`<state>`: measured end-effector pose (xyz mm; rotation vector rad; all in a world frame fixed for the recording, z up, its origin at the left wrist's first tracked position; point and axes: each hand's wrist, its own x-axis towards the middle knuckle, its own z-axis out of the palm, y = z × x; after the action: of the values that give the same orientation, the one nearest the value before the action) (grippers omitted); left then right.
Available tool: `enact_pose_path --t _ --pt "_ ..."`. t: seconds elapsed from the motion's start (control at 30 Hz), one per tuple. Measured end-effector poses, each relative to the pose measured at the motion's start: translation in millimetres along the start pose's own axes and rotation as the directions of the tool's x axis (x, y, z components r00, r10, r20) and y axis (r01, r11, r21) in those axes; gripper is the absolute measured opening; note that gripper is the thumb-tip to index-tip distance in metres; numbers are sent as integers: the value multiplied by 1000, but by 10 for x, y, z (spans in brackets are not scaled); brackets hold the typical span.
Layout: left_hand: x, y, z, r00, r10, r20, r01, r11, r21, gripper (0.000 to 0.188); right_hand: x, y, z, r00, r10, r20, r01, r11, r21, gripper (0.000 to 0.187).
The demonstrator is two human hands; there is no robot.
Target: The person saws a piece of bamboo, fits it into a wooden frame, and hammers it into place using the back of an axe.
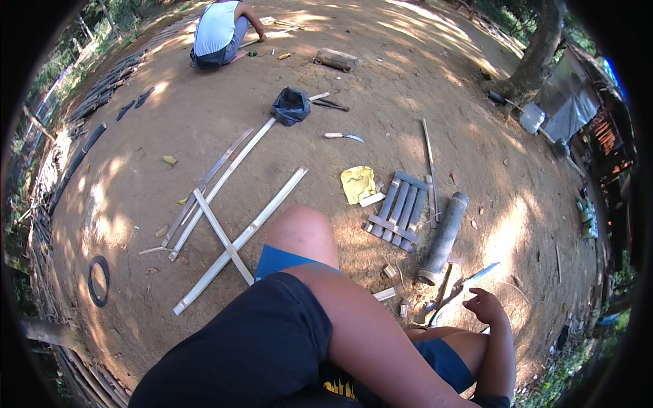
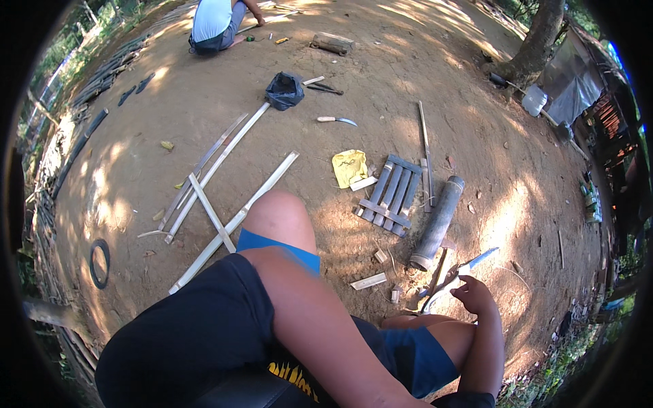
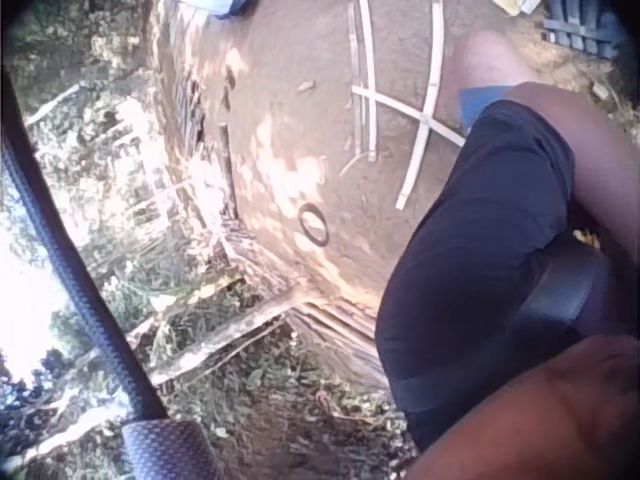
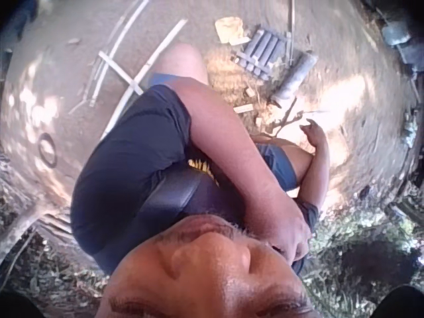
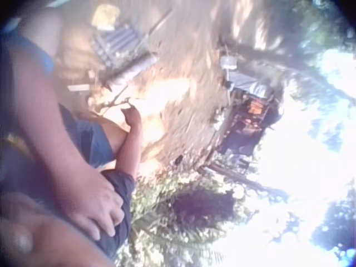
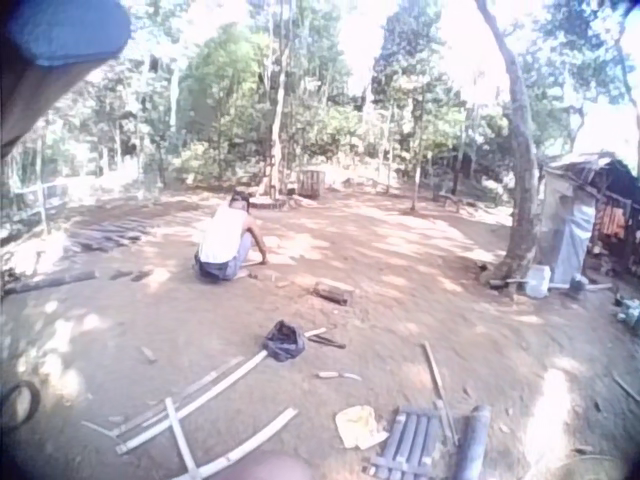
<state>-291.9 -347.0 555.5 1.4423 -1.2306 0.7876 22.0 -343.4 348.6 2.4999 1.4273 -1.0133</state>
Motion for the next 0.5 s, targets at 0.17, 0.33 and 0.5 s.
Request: enact_pose_path --t 0.17,0.33,0.5 --pt "352 -52 113 963 -85 256 80 996 29 31 -144 -247 18 999 31 -31 -30 999 41 68" --pt "503 -138 146 821 48 568 -26 999 -46 31 -362 -294 -7 995 33 -94 -34 999 -4 70" --pt "469 -269 461 880 149 451 -68 979 -190 31 -524 -237 52 988 79 -135 -72 996 57 69"
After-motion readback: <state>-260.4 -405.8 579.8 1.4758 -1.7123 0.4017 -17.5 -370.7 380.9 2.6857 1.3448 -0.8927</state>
